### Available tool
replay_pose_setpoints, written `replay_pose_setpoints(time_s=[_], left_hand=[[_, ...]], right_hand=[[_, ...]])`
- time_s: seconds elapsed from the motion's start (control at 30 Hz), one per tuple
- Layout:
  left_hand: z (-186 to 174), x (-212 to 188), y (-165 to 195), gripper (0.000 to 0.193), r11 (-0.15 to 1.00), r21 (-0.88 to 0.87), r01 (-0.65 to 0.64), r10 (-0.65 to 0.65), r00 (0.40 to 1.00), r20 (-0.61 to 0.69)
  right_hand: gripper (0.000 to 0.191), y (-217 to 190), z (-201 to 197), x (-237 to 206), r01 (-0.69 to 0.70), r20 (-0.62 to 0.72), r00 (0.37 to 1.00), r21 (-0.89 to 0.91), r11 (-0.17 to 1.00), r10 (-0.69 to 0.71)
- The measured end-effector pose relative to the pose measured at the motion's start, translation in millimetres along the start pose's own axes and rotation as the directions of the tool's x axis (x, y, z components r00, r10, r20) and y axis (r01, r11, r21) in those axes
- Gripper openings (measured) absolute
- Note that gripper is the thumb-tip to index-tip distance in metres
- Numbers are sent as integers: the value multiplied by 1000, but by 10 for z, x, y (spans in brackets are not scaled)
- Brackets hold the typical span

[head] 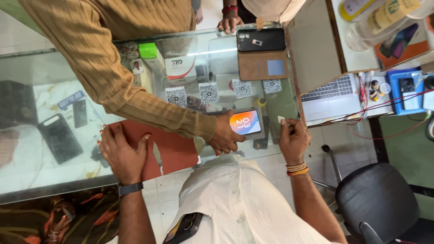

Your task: The person holds a smartphone on a red mat at a glass counter, peels the backing from a small adhesive sheet, and aligns and presses it onto the phone's screen. They then press and smooth the phone's surface with their fingers and reposition the phone on the counter.

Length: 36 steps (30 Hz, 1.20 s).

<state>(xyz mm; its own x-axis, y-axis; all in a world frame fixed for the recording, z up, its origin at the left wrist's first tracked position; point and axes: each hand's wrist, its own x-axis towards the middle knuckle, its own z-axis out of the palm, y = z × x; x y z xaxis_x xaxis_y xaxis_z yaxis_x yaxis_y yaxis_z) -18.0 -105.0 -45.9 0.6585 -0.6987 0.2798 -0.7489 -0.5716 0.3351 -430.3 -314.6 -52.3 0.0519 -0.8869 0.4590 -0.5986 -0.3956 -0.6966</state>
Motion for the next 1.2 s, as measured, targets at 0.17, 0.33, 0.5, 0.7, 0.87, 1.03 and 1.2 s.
replay_pose_setpoints(time_s=[0.17, 0.33, 0.5, 0.7, 0.87, 1.03, 1.2], left_hand=[[-41, 16, -33, 88, 999, -46, 7, -8, 999, -31], [-56, -43, -9, 75, 985, -172, -29, 9, 993, -116], [-97, -33, -3, 69, 984, -165, -67, 39, 985, -166], [-31, -110, -64, 66, 977, -200, -70, 38, 987, -157], [39, -102, -129, 66, 978, -184, -94, 67, 987, -147], [53, -97, -111, 67, 981, -168, -96, 75, 989, -126], [82, -102, -115, 67, 978, -194, -82, 62, 992, -109]], right_hand=[[14, 36, 12, -32, -44, 36, 998, 1, 999, 44], [12, 35, 9, -21, -62, 44, 997, 41, 997, 60], [13, 5, 10, 3, -51, 37, 998, 56, 997, 49], [12, 49, 15, -65, 40, 29, 999, -20, 999, -40], [13, 113, 67, -105, 21, 34, 999, -7, 1000, -21], [13, 142, 80, -75, 1, 46, 999, 0, 1000, -1], [12, 131, 76, -79, 94, 11, 996, -40, 995, -93]])
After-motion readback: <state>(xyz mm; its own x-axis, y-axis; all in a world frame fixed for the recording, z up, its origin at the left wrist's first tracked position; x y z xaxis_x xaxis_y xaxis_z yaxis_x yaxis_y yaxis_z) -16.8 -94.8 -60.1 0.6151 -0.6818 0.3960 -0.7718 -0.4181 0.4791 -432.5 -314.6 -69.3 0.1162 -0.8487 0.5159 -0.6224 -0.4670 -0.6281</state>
